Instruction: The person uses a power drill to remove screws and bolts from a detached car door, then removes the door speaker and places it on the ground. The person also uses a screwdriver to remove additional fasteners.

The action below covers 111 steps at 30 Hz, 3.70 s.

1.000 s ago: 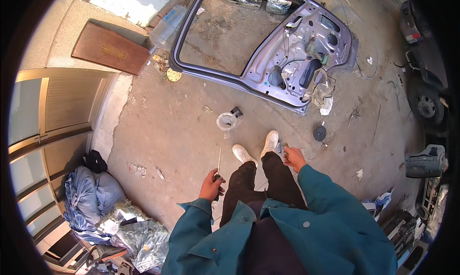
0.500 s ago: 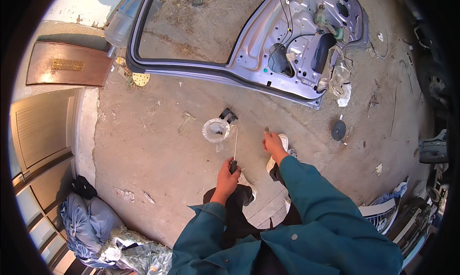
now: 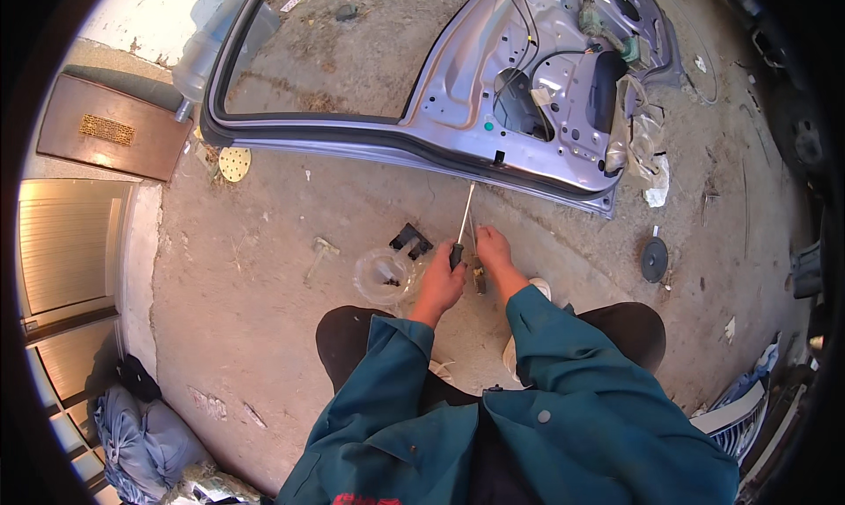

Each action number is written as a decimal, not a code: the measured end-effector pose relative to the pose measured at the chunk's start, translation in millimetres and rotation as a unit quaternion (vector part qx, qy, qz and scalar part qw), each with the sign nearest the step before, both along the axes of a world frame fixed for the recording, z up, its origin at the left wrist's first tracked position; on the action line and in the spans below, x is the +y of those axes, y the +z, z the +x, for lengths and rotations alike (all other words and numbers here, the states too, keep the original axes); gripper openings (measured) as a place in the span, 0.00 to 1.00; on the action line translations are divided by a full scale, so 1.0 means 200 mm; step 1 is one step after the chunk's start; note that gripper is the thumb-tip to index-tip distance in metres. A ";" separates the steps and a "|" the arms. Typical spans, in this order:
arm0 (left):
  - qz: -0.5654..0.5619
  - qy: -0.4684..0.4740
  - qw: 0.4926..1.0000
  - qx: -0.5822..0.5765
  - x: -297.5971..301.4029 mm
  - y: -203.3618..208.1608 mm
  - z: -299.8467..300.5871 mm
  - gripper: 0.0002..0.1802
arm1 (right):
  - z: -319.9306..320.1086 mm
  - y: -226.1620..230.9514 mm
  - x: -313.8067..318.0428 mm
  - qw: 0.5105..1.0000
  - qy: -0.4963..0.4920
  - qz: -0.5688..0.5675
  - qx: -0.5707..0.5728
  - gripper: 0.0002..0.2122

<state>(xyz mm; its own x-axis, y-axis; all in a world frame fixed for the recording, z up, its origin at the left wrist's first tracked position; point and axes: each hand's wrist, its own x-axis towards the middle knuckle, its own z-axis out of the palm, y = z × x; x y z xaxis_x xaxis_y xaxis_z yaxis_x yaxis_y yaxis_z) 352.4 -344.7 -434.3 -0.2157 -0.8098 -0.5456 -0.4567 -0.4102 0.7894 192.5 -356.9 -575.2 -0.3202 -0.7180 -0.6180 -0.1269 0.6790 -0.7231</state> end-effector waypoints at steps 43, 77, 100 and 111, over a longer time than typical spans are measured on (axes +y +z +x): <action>-0.011 -0.042 0.998 -0.055 0.21 -0.40 -0.07 0.24 | -0.02 0.24 -0.08 0.939 0.189 -0.078 0.278 0.11; -0.160 0.110 0.974 -0.112 0.12 -0.27 -0.11 0.19 | -0.04 0.43 -0.27 0.985 0.029 -0.065 -0.157 0.10; -0.211 0.023 0.951 -0.226 -0.04 -0.31 -0.26 0.18 | -0.10 0.45 -0.28 0.973 0.026 -0.060 -0.222 0.12; -0.181 -0.012 0.971 -0.158 -0.10 -0.30 -0.14 0.17 | -0.02 0.47 -0.28 0.980 0.018 -0.078 -0.183 0.13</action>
<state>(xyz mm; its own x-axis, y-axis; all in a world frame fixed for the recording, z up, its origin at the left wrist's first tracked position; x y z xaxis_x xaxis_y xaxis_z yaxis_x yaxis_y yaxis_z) 324.2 -364.8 -495.1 -0.1051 -0.9577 -0.2677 -0.7051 -0.1181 0.6992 189.2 -412.9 -481.9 -0.0698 -0.8193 -0.5691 0.1390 0.5570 -0.8188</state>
